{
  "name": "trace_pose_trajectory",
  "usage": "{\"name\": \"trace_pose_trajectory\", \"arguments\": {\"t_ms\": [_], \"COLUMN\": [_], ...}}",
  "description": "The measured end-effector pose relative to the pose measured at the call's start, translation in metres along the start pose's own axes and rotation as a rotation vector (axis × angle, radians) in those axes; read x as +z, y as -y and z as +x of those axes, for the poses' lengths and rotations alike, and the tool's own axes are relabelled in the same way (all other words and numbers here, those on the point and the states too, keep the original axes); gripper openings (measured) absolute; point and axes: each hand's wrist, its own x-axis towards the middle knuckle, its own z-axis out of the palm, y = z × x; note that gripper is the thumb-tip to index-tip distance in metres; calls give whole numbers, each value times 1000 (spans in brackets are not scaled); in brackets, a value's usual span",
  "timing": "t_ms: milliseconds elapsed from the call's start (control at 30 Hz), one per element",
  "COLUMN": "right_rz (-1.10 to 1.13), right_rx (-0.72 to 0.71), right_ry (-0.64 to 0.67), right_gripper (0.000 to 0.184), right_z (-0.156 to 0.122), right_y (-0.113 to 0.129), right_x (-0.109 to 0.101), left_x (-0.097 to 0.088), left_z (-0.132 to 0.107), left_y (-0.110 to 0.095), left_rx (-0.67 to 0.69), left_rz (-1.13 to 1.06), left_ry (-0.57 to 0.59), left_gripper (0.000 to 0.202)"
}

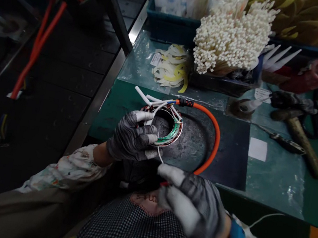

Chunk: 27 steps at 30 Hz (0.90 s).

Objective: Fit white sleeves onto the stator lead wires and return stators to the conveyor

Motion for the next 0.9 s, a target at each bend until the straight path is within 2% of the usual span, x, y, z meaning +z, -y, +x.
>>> {"name": "trace_pose_trajectory", "arguments": {"t_ms": [67, 100, 167, 267, 333, 400, 500, 600, 700, 800, 900], "right_rz": [-204, -263, -378, -538, -582, -492, -157, 51, 8, -60, -86], "right_rx": [-215, -245, -235, -215, -271, -309, -206, -99, -91, -108, -131], "right_ry": [-144, -207, -306, -385, -362, -320, -297, -162, -80, -119, -155], "right_gripper": [26, 19, 17, 29, 27, 19, 12, 14, 8, 2, 6], "right_z": [19, 29, 47, 67, 77, 87, 98, 103, 101, 100, 99], "right_y": [-21, -30, -39, -39, -34, -30, -22, -13, -7, -7, -9], "right_x": [13, 17, 19, 16, 15, 14, 10, -1, -11, -14, -10], "left_x": [-2, -3, -2, 1, 3, 4, 5, 7, 9, 10, 9], "left_z": [-1, -1, -3, -5, -5, -4, -4, -4, -5, -6, -7], "left_y": [2, 2, 3, 4, 4, 4, 4, 5, 5, 6, 7], "left_rx": [12, 3, -23, -29, -29, -39, -32, -20, -28, -40, -36], "left_rz": [-18, -38, -89, -140, -134, -124, -118, -118, -138, -155, -174], "left_ry": [20, 19, 6, -32, -48, -61, -54, -52, -72, -73, -38], "left_gripper": [25, 24, 24, 25, 25, 26, 22, 20, 23, 25, 22]}}
